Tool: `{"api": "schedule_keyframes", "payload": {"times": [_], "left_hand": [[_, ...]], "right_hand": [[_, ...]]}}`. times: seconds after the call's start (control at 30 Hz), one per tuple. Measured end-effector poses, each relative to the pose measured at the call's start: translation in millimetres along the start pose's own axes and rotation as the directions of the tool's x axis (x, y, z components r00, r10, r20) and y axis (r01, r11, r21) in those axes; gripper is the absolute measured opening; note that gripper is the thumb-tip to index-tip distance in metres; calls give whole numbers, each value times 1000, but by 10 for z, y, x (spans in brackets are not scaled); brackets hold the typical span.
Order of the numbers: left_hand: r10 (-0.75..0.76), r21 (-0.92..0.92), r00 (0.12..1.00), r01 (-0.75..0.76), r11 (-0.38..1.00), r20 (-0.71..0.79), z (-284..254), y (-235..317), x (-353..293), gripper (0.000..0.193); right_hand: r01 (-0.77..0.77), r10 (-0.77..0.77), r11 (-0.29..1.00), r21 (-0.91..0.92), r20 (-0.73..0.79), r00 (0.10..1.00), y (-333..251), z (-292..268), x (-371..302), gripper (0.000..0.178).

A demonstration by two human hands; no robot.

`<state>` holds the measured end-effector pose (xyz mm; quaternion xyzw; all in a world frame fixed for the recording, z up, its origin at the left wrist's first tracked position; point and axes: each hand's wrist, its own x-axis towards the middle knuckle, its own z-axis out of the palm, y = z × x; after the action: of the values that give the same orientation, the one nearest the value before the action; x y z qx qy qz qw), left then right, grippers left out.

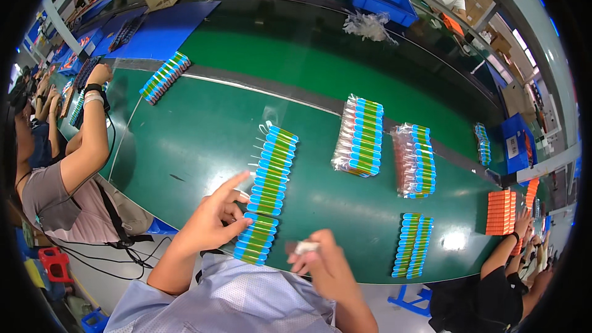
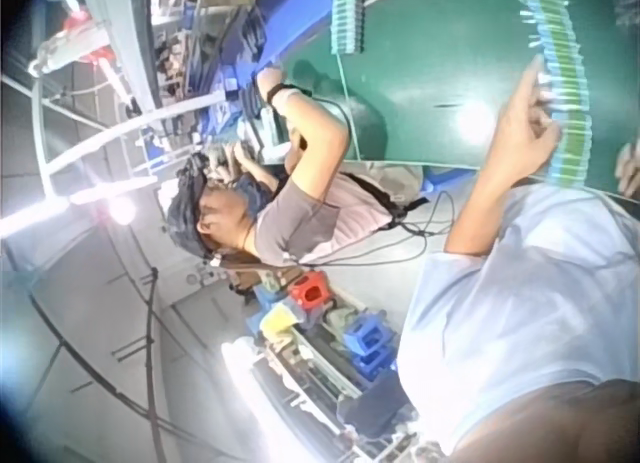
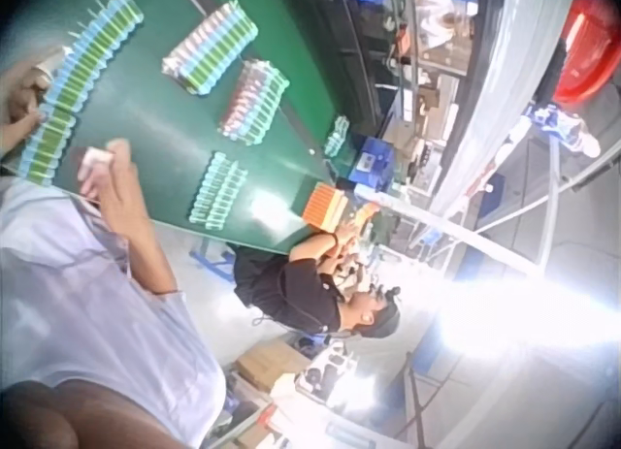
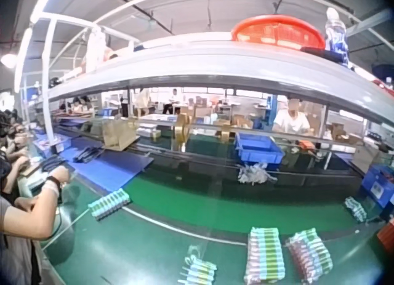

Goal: The person cuts and separates strips of components using a blade, removes plastic film from the strips by hand, and stacks them on the assembly table.

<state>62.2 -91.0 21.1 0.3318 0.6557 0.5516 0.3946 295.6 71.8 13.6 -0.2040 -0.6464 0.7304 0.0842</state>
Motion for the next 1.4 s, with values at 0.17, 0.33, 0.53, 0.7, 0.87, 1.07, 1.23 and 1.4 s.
{"api": "schedule_keyframes", "payload": {"times": [0.17, 0.33, 0.53, 0.7, 0.87, 1.07, 1.23, 1.4], "left_hand": [[177, 249, 984, -171, 953, 1, 8, -50, -68, 59], [172, 100, 985, -173, 980, 18, 93, -77, -85, 56], [204, -3, 976, -204, 979, 76, 179, -41, -42, 57], [146, -76, 984, -138, 987, 100, 208, -50, -56, 57], [219, -114, 970, -207, 972, 109, 192, -167, -39, 60], [161, -88, 985, -155, 984, 67, 108, -155, -54, 68], [165, -176, 985, -155, 972, 49, 49, -165, -90, 71], [188, -267, 982, -182, 946, -5, 170, -97, -48, 81]], "right_hand": [[233, -578, 482, -845, -106, 809, -47, -315, 23, 18], [348, -586, 360, -866, 80, 806, -146, -188, 144, 14], [470, -628, 341, -814, 174, 759, -173, -19, 301, 19], [524, -638, 363, -771, 204, 742, -131, -9, 364, 23], [535, -624, 388, -750, 213, 752, -181, 60, 425, 19], [665, -709, 704, -248, -280, 647, -122, -13, 237, 14], [434, -594, 709, -556, -139, 792, -168, -316, 83, 9], [146, -58, 967, 210, -374, 926, -119, -292, -75, 33]]}}
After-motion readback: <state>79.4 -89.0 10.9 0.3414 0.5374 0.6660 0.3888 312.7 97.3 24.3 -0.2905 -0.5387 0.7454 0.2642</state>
